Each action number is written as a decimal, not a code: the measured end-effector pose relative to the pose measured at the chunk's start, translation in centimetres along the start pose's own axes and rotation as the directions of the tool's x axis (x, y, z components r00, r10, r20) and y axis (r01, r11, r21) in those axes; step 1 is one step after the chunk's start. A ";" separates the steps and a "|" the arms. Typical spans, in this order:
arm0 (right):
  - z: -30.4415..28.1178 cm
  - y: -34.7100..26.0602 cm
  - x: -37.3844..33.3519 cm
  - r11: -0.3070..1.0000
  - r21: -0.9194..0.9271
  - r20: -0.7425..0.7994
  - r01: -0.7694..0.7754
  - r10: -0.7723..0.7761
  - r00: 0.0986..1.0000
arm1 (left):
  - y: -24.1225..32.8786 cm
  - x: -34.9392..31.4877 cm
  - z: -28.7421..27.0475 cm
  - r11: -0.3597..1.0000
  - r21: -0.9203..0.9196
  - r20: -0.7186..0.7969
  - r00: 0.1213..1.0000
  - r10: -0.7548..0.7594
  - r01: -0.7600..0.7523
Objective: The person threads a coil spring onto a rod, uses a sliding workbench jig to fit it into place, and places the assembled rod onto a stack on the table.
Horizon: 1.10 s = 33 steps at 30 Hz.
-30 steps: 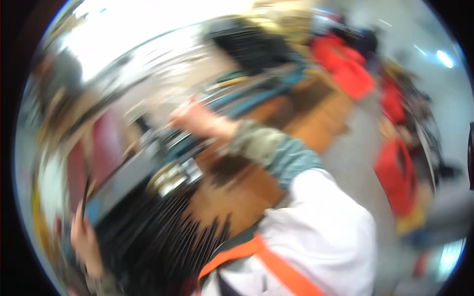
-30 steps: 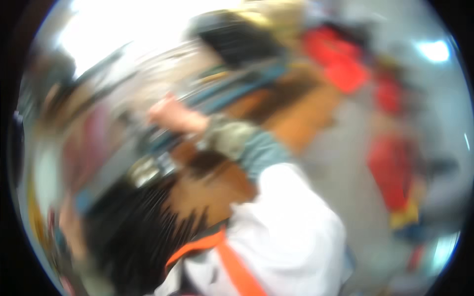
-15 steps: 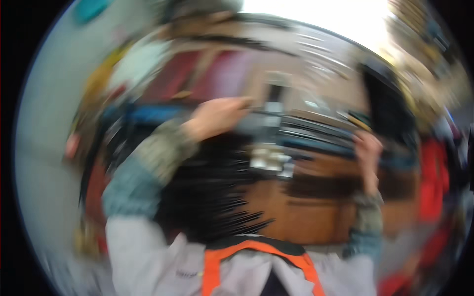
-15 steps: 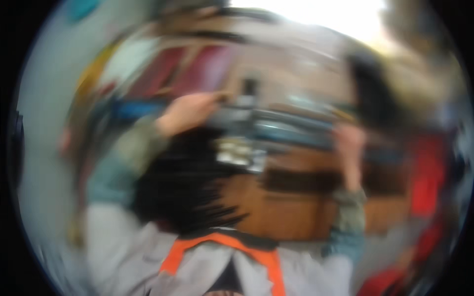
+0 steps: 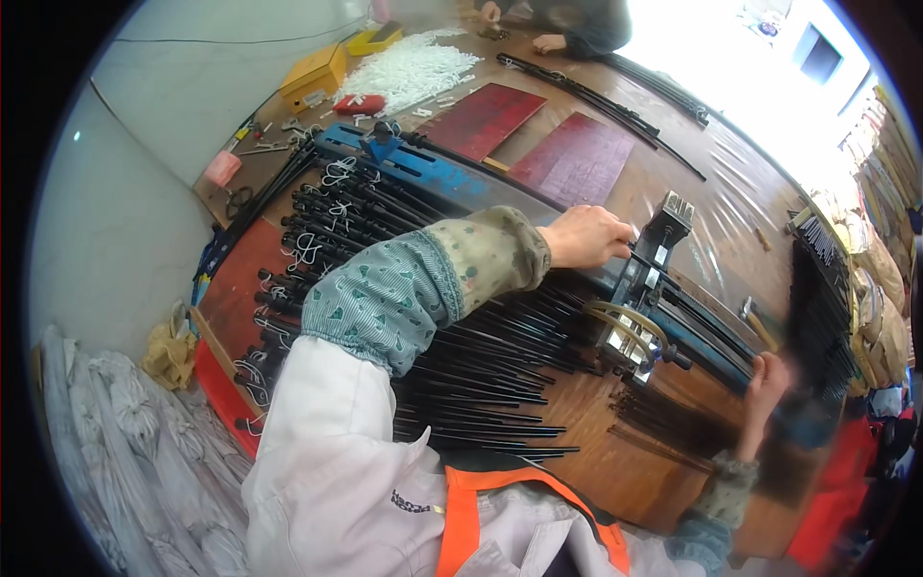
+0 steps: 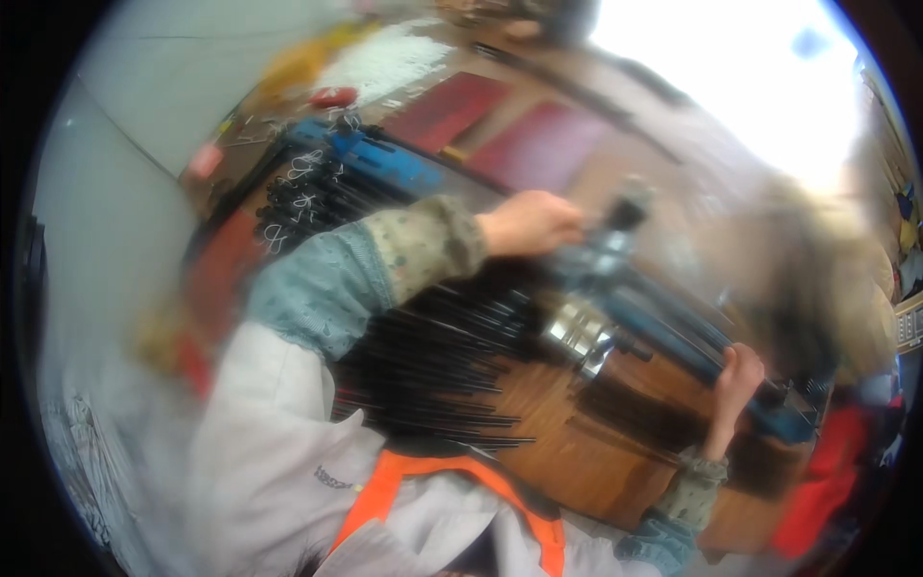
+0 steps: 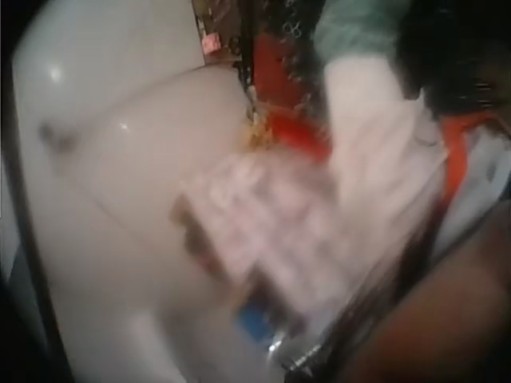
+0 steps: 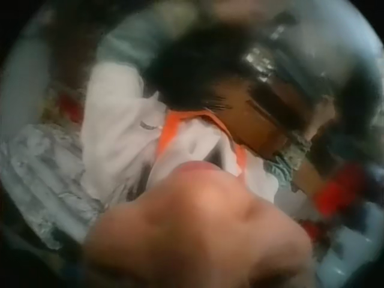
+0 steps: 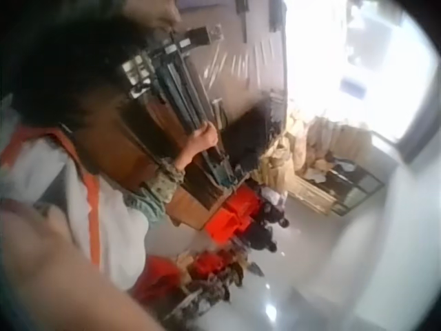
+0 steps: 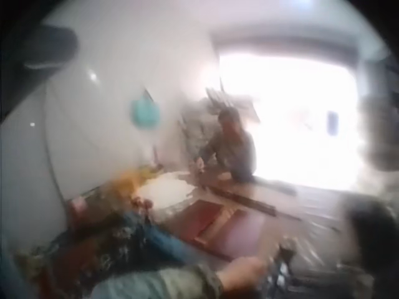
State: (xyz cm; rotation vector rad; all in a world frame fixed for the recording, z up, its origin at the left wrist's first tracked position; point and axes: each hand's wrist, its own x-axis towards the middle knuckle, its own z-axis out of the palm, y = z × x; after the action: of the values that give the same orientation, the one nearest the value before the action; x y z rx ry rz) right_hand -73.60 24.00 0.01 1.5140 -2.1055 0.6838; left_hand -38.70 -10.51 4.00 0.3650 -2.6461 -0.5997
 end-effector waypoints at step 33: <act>4.1 -15.4 -2.9 0.721 0.686 0.153 -0.098 -0.012 0.988 | -4.7 -0.3 2.0 0.966 0.187 0.022 0.984 0.179 -0.179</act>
State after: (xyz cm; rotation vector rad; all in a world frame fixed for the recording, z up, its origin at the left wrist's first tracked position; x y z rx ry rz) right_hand -58.33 19.34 -2.96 1.9345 -2.0985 1.5620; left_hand -38.57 -13.79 0.08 0.1745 -2.7097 -0.2937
